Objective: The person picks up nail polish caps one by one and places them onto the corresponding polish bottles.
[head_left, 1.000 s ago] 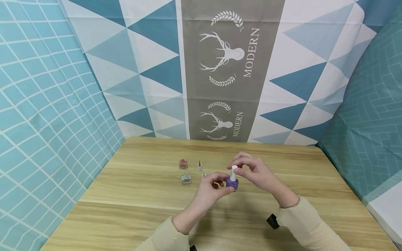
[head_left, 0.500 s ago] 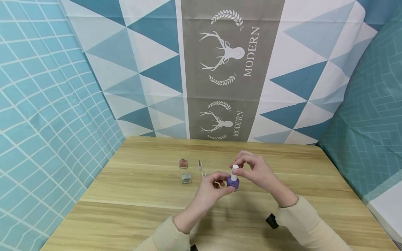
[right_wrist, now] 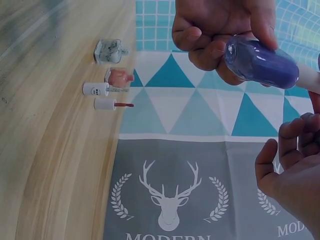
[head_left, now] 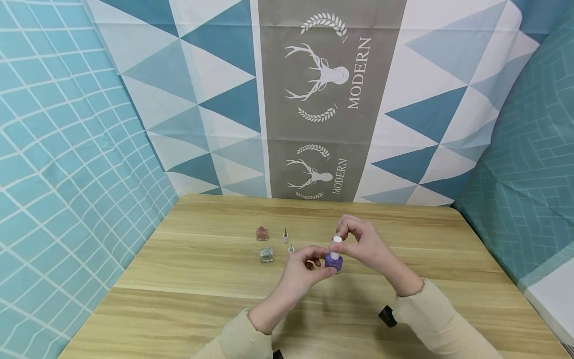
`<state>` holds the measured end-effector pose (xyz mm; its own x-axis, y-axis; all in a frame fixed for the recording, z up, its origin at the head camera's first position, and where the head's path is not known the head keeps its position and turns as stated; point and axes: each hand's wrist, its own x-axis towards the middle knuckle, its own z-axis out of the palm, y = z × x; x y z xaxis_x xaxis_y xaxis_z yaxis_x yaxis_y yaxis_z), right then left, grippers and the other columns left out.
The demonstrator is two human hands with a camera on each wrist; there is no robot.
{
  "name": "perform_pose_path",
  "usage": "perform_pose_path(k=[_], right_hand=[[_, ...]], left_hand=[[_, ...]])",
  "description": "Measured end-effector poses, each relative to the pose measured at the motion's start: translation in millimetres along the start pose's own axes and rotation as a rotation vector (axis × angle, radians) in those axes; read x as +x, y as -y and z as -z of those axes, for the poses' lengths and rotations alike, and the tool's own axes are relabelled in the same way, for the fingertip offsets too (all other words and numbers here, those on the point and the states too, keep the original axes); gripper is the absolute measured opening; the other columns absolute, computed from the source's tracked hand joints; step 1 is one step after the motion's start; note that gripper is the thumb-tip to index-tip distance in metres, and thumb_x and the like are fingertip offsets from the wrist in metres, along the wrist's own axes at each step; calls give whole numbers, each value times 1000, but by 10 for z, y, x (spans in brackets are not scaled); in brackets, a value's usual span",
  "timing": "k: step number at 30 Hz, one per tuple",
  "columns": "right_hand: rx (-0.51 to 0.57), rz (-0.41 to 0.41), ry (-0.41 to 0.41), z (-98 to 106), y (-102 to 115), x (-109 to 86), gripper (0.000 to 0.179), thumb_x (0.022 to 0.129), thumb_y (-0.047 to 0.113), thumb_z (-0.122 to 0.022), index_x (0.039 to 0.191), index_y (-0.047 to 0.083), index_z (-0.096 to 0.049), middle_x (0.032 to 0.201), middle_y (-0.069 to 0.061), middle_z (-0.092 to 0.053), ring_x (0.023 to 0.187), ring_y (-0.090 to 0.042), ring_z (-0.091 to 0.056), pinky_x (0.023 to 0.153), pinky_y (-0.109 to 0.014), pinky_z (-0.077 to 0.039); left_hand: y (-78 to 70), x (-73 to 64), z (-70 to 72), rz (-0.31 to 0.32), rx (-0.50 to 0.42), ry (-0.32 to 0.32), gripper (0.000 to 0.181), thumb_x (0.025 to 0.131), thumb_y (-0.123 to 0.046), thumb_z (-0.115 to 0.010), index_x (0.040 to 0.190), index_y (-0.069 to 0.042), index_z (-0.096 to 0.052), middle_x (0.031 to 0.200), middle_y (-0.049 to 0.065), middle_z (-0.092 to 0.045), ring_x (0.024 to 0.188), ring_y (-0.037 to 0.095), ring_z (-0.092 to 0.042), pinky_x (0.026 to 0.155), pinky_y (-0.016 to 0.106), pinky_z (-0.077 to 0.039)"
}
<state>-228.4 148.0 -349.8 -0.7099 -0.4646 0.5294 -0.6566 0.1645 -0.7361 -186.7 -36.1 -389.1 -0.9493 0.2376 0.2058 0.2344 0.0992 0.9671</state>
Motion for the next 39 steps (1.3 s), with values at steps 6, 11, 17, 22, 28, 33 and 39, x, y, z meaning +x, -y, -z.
perform_pose_path(k=[6, 11, 17, 22, 28, 33, 39], right_hand=[[-12, 17, -5, -14, -8, 0, 32, 74, -8, -73, 69, 9, -47, 73, -6, -47, 74, -12, -47, 67, -27, -40], [-20, 11, 31, 18, -7, -8, 24, 77, -3, -73, 82, 10, -53, 79, -4, -50, 77, -13, -48, 71, -27, -42], [-54, 35, 124, 88, -6, -16, 32, 84, 0, -67, 114, 9, -63, 97, 0, -59, 82, -12, -51, 73, -26, -46], [16, 61, 232, 119, 31, -23, 30, 93, 1, -54, 121, 9, -62, 107, -2, -58, 93, -14, -50, 77, -28, -46], [58, 61, 278, 126, 40, -25, 28, 95, -3, -48, 114, 7, -65, 108, -7, -56, 102, -16, -50, 85, -31, -47], [9, 42, 265, 126, 17, -30, 23, 94, -1, -51, 107, 9, -67, 104, -2, -57, 98, -15, -53, 81, -30, -49], [-36, 44, 206, 117, 33, -38, 19, 91, 0, -57, 102, 10, -69, 100, 1, -59, 93, -14, -55, 79, -29, -47]], left_hand=[[8, 7, 1, -8, 22, -1, 27, 75, -13, -78, 101, -12, -71, 91, 2, -66, 82, 19, -51, 67, 21, -41], [17, 2, 8, -5, 19, -7, 26, 75, -12, -78, 100, -12, -71, 91, 1, -66, 82, 21, -52, 66, 21, -41], [24, 5, 19, 1, 19, -2, 25, 76, -14, -78, 100, -13, -71, 92, 0, -66, 83, 20, -51, 67, 22, -41], [13, 0, 29, -6, 30, 7, 24, 77, -15, -77, 101, -13, -71, 90, -1, -64, 82, 19, -51, 67, 22, -41], [8, 5, 24, -7, 52, 6, 25, 77, -11, -77, 101, -12, -71, 90, 0, -67, 80, 16, -51, 66, 22, -41], [1, 3, 20, -5, 60, 10, 25, 76, -10, -77, 100, -12, -71, 90, 1, -68, 78, 16, -50, 65, 22, -41], [-7, -2, 12, -14, 66, 20, 24, 77, -10, -77, 100, -12, -71, 90, 1, -67, 77, 19, -49, 64, 22, -40]])
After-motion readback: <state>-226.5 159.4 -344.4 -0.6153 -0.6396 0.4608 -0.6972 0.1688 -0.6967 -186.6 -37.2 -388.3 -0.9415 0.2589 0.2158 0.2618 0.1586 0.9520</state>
